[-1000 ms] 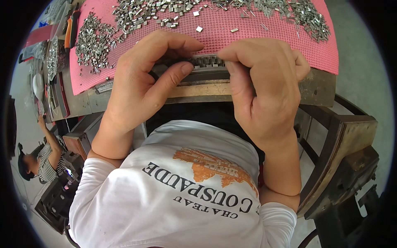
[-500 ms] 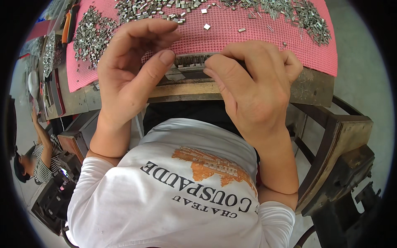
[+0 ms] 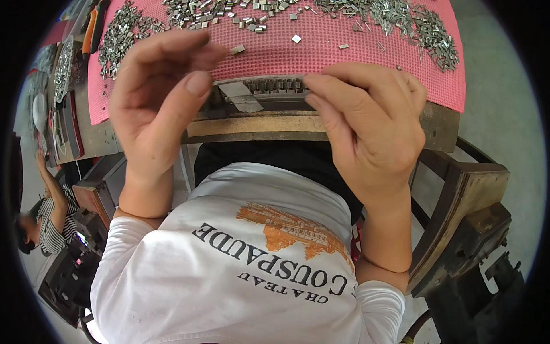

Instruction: The person removes a mold from a press machine, inserts small metal pieces into the mold slots by hand, and presses the loaded mold with the machine. The person then gathers and sorts metal pieces into plastic containers.

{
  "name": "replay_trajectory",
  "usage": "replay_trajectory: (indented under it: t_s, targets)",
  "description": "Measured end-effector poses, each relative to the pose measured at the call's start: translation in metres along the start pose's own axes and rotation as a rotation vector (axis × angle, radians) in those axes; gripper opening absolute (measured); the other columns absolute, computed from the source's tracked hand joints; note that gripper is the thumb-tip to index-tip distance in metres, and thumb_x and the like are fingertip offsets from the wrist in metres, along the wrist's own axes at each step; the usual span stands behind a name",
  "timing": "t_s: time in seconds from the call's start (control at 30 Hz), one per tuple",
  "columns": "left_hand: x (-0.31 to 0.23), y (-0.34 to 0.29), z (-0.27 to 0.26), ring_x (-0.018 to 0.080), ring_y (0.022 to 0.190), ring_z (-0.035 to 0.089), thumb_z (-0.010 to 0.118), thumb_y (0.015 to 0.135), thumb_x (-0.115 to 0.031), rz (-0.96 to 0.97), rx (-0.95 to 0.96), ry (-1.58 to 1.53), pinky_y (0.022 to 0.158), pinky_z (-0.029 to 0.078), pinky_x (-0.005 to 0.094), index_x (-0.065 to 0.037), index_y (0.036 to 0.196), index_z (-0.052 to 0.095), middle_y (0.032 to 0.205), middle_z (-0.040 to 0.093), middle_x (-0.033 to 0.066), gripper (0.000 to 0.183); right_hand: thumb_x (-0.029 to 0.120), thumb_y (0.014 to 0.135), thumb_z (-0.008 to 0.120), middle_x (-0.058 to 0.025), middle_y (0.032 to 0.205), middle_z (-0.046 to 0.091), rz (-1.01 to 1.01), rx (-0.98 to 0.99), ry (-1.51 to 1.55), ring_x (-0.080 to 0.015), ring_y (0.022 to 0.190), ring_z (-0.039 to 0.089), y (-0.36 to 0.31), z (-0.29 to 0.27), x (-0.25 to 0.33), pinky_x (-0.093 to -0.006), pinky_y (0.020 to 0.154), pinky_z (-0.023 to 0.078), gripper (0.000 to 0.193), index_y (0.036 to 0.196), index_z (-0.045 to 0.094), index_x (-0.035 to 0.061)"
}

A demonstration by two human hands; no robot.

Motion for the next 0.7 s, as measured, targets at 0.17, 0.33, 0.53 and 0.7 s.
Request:
replay_trajectory:
  t_s: [0.17, 0.33, 0.53, 0.7]
  targets:
    - [-0.013, -0.012, -0.024, 0.0223, 0.100, 0.069, 0.076, 0.081, 0.002, 0.288, 0.064, 0.597, 0.090, 0.052, 0.0307, 0.003, 0.124, 0.067, 0.114, 0.073, 0.0144, 0.045, 0.014, 0.074, 0.085, -0.0050, 0.103, 0.072, 0.077, 0.003, -0.025, -0.0238, 0.097, 0.064, -0.009, -0.014, -0.010, -0.0353, 0.090, 0.044, 0.032, 0.105, 0.078, 0.0090]
    - [0.001, -0.025, -0.036, 0.0231, 0.087, 0.068, 0.086, 0.066, -0.002, 0.399, 0.104, 0.819, 0.079, 0.054, 0.0326, -0.006, 0.117, 0.077, 0.102, 0.078, 0.0070, 0.051, 0.019, 0.074, 0.086, -0.0067, 0.106, 0.071, 0.057, 0.032, -0.099, -0.0269, 0.104, 0.063, -0.019, -0.018, -0.021, -0.0369, 0.094, 0.045, 0.037, 0.110, 0.078, 0.0089]
    - [0.007, -0.032, -0.031, 0.0204, 0.082, 0.067, 0.085, 0.067, -0.007, 0.575, 0.028, 0.844, 0.073, 0.052, 0.0303, -0.009, 0.105, 0.082, 0.097, 0.079, 0.0048, 0.038, 0.018, 0.069, 0.089, -0.0064, 0.108, 0.071, -0.004, -0.046, -0.015, -0.0281, 0.104, 0.063, -0.030, -0.012, -0.031, -0.0391, 0.093, 0.048, 0.042, 0.109, 0.078, 0.0093]
    - [0.006, -0.038, -0.035, 0.0245, 0.086, 0.068, 0.088, 0.068, -0.003, 0.635, 0.098, 0.848, 0.075, 0.052, 0.0356, -0.003, 0.105, 0.077, 0.102, 0.078, 0.0110, 0.038, 0.014, 0.067, 0.090, -0.0064, 0.107, 0.071, -0.022, -0.076, 0.023, -0.0278, 0.102, 0.064, -0.030, -0.011, -0.031, -0.0386, 0.090, 0.051, 0.043, 0.107, 0.078, 0.0088]
Point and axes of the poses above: each hand's wrist, its own y-axis towards the middle knuckle, its own z-axis out of the palm, x = y × z, the point moved 2 cm from there along y, towards the middle knuckle
